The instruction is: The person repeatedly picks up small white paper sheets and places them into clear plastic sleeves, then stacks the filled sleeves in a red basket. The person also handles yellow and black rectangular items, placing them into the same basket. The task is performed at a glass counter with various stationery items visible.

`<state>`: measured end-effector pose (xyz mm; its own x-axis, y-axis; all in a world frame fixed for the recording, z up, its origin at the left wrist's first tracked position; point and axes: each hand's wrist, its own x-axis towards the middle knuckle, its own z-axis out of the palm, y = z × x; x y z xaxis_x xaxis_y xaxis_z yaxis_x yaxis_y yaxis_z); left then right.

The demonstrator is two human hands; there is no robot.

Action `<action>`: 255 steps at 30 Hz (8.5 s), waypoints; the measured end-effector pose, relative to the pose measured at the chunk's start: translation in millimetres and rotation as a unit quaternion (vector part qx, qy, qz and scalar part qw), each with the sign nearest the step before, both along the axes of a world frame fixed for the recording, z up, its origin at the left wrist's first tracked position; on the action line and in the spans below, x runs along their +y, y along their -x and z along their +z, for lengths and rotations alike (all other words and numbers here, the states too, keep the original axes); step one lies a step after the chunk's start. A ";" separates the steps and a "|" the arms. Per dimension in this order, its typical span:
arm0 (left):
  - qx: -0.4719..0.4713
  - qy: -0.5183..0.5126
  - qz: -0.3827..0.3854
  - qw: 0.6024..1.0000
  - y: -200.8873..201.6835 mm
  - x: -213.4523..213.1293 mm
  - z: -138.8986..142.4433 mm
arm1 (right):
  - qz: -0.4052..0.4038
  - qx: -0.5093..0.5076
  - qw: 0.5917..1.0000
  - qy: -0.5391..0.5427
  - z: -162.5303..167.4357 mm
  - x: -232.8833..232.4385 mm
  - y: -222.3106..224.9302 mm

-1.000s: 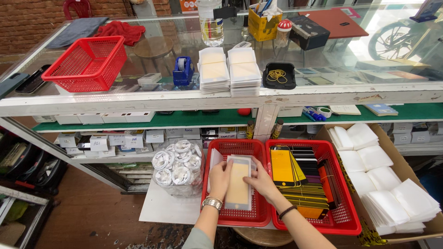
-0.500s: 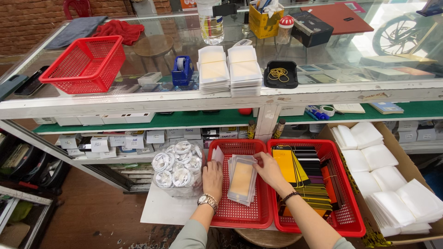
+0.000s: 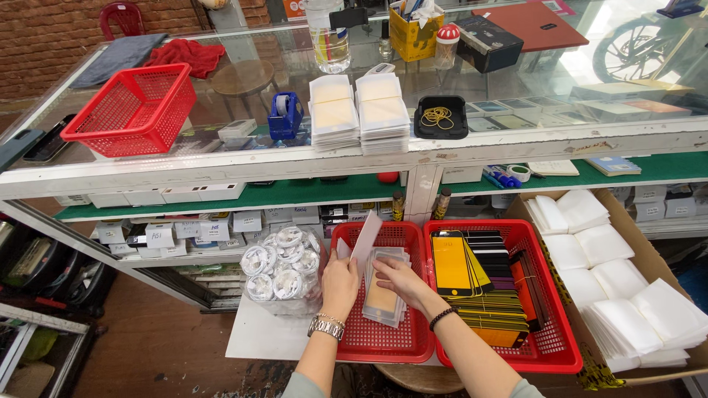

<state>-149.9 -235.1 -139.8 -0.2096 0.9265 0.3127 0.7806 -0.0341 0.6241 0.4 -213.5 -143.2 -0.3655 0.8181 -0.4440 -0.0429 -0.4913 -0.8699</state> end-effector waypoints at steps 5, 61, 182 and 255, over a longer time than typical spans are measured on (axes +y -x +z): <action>-0.372 0.198 -0.027 0.906 4.3 0.3 -0.6 | -0.066 0.107 0.992 -0.032 3.9 0.1 -0.8; -0.619 0.100 0.012 0.779 -37.9 7.2 -5.4 | -0.035 -0.673 0.711 -0.201 2.7 -13.1 -123.0; -0.623 0.141 -0.062 0.767 -18.2 13.8 10.1 | 0.019 -0.031 0.991 -0.126 20.2 -1.1 -67.9; -0.569 0.224 -0.232 0.757 -30.5 9.3 1.8 | -0.125 -0.065 0.942 -0.304 47.0 56.5 -99.9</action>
